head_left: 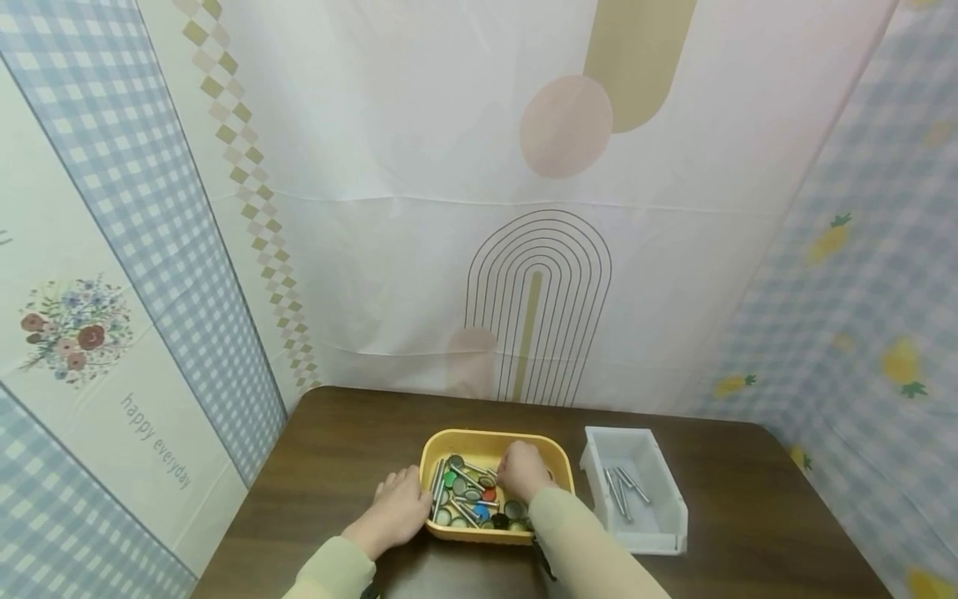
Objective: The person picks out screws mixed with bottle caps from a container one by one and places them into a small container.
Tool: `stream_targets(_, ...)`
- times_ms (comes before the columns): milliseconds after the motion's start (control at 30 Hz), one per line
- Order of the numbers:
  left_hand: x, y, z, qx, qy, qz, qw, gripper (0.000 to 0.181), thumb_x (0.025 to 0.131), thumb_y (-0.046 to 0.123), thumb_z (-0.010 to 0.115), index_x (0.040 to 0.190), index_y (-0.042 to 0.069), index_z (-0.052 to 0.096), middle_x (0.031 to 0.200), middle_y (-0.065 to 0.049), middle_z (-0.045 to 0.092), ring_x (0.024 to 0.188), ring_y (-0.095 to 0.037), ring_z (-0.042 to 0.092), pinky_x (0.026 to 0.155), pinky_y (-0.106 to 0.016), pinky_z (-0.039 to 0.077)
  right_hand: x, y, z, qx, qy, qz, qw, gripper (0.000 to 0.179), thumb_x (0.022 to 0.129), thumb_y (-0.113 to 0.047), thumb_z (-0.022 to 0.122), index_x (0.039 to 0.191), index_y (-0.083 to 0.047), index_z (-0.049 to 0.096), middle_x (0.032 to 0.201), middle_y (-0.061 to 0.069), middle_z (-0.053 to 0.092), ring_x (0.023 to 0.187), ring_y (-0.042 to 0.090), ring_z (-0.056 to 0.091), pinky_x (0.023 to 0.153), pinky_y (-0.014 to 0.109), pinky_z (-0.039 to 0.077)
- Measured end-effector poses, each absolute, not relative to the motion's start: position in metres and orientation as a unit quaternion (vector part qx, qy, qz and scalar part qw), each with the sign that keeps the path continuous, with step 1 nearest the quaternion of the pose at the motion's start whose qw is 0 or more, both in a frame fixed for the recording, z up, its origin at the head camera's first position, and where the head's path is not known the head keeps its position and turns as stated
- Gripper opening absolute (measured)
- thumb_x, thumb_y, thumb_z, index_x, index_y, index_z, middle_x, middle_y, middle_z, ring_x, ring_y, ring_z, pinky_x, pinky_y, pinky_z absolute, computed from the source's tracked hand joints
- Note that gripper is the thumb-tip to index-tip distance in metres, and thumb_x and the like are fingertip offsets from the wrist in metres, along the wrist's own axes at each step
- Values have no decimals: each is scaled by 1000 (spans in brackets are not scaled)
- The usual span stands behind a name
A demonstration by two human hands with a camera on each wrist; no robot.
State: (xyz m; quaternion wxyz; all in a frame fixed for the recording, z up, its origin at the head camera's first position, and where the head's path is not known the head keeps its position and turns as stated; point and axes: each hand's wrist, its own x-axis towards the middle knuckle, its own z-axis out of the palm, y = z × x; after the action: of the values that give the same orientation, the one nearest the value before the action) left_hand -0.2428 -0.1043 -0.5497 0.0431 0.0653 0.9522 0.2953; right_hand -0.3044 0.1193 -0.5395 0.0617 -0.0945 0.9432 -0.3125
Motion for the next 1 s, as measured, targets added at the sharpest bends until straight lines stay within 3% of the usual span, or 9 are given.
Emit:
stream_targets(533, -243, -103, -549, 69, 952, 293, 47, 38, 94, 21, 49, 118, -8, 51, 106, -16, 56, 99, -34, 49, 88, -55, 34, -301, 124, -543, -100, 949, -295, 52, 46, 83, 2, 56, 49, -19, 33, 43, -10, 23, 40, 9, 23, 40, 26, 25)
stream_targets(733, -243, -105, -548, 68, 955, 285, 44, 39, 95, 22, 48, 118, -8, 51, 106, -16, 55, 100, -35, 49, 88, -55, 34, -297, 125, -538, -117, 947, -299, 25, 45, 81, 1, 54, 49, -19, 30, 43, -11, 20, 40, 7, 21, 42, 25, 23)
stream_targets(867, -241, -106, -547, 69, 955, 285, 41, 37, 94, 22, 49, 117, -7, 51, 105, -14, 55, 99, -34, 49, 88, -55, 34, -295, 126, -533, -125, 933, -336, 35, 50, 88, -7, 60, 48, -19, 33, 42, -11, 22, 38, 7, 21, 40, 25, 23)
stream_targets(1000, -241, -105, -546, 72, 955, 285, 37, 33, 94, 22, 49, 113, -5, 53, 101, -13, 55, 96, -33, 49, 86, -54, 34, -292, 131, -527, -121, 920, -370, 53, 43, 88, -10, 64, 50, -15, 46, 43, -9, 32, 39, 8, 30, 40, 26, 28)
